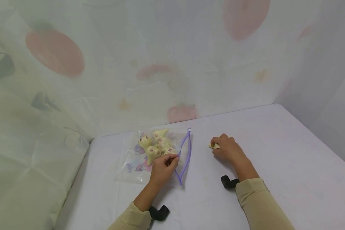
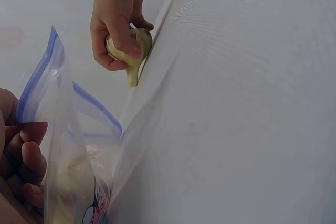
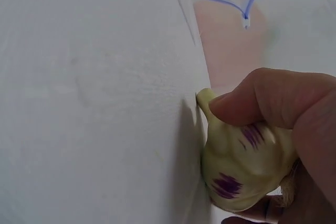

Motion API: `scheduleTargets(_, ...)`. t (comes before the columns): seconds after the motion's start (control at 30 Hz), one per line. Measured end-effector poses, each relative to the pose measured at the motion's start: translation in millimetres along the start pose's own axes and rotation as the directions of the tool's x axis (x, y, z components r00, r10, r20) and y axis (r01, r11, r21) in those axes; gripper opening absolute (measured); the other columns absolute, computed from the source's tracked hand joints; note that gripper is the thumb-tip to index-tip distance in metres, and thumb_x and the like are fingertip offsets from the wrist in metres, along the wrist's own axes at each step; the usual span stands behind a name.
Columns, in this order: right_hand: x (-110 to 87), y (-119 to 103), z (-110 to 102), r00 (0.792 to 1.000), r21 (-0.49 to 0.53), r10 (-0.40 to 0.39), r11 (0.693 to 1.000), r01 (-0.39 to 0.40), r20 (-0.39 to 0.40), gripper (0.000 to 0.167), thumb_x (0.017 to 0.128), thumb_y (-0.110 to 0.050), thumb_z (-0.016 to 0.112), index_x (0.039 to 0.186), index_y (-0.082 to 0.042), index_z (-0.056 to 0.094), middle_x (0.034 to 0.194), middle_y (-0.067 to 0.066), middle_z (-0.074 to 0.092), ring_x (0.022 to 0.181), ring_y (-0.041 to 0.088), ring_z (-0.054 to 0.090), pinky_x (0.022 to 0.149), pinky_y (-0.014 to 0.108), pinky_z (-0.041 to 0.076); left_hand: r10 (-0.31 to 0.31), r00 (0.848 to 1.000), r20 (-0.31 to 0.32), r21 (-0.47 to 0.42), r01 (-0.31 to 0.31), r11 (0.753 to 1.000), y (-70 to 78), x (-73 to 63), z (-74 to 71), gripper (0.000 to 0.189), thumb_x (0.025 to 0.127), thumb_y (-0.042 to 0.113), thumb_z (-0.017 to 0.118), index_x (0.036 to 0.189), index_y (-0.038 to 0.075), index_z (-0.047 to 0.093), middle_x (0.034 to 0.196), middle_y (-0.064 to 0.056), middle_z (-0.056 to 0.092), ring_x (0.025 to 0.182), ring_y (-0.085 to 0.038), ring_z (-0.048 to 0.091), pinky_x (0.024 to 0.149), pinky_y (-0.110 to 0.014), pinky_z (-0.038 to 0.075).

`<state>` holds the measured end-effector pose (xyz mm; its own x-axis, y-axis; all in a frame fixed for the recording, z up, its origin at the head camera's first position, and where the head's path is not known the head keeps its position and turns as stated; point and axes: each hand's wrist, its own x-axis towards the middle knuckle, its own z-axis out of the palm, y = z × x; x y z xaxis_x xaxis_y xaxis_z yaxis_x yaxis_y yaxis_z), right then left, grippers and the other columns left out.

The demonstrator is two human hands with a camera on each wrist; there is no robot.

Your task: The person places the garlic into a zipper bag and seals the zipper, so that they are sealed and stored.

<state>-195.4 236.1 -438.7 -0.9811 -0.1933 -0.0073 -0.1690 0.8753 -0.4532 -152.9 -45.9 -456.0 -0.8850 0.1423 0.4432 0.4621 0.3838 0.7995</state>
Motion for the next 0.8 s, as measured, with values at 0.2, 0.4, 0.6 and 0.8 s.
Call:
scheduleTargets(0.2, -0.9, 2.6, 3.4, 0.998, 0.065, -0.042, 0.997, 0.045, -0.057, 0.022, 0.080, -0.010, 0.067, 0.100, -0.015, 0.062, 0.114, 0.020, 0.055, 0.090, 0.036, 0.050, 0.067, 0.041, 0.042, 0.008, 1.000, -0.005, 0.010, -0.008, 1.000, -0.4, -0.1, -0.5, 0.005, 0.087, 0.009, 0.071, 0.087, 0.008, 0.076, 0.069, 0.003, 0.067, 0.060, -0.001, 0.053, 0.053, -0.020, 0.048)
scheduleTargets(0.4, 3.4, 11.3, 9.8, 0.999, 0.188, -0.007, 0.982, 0.015, -0.047, 0.036, 0.077, -0.010, 0.067, 0.112, -0.008, 0.059, 0.124, 0.022, 0.052, 0.094, 0.032, 0.047, 0.071, 0.034, 0.038, 0.011, 1.000, -0.005, 0.003, -0.011, 1.000, 0.5, -0.8, -0.5, 0.006, 0.087, 0.009, 0.071, 0.087, 0.007, 0.076, 0.069, 0.001, 0.068, 0.060, -0.001, 0.054, 0.053, -0.018, 0.048)
scheduleTargets(0.6, 6.3, 12.9, 11.1, 0.998, 0.303, 0.032, 0.953, -0.014, -0.054, 0.056, 0.077, -0.009, 0.065, 0.129, 0.000, 0.047, 0.125, 0.024, 0.046, 0.092, 0.028, 0.047, 0.072, 0.032, 0.040, -0.002, 1.000, -0.008, -0.001, 0.002, 1.000, 3.8, -0.1, -1.1, 0.006, 0.087, 0.008, 0.071, 0.087, 0.006, 0.076, 0.069, 0.001, 0.068, 0.060, -0.004, 0.055, 0.054, -0.017, 0.047)
scheduleTargets(0.8, 6.4, 9.1, 9.5, 0.994, 0.366, 0.071, 0.930, -0.035, -0.086, 0.069, 0.076, -0.017, 0.080, 0.131, 0.000, 0.043, 0.126, 0.021, 0.046, 0.101, 0.029, 0.050, 0.082, 0.036, 0.043, -0.012, 1.000, -0.006, 0.012, 0.012, 1.000, 4.3, -0.3, -1.5, 0.006, 0.087, 0.008, 0.071, 0.086, 0.007, 0.076, 0.069, 0.001, 0.067, 0.060, -0.004, 0.054, 0.054, -0.017, 0.047)
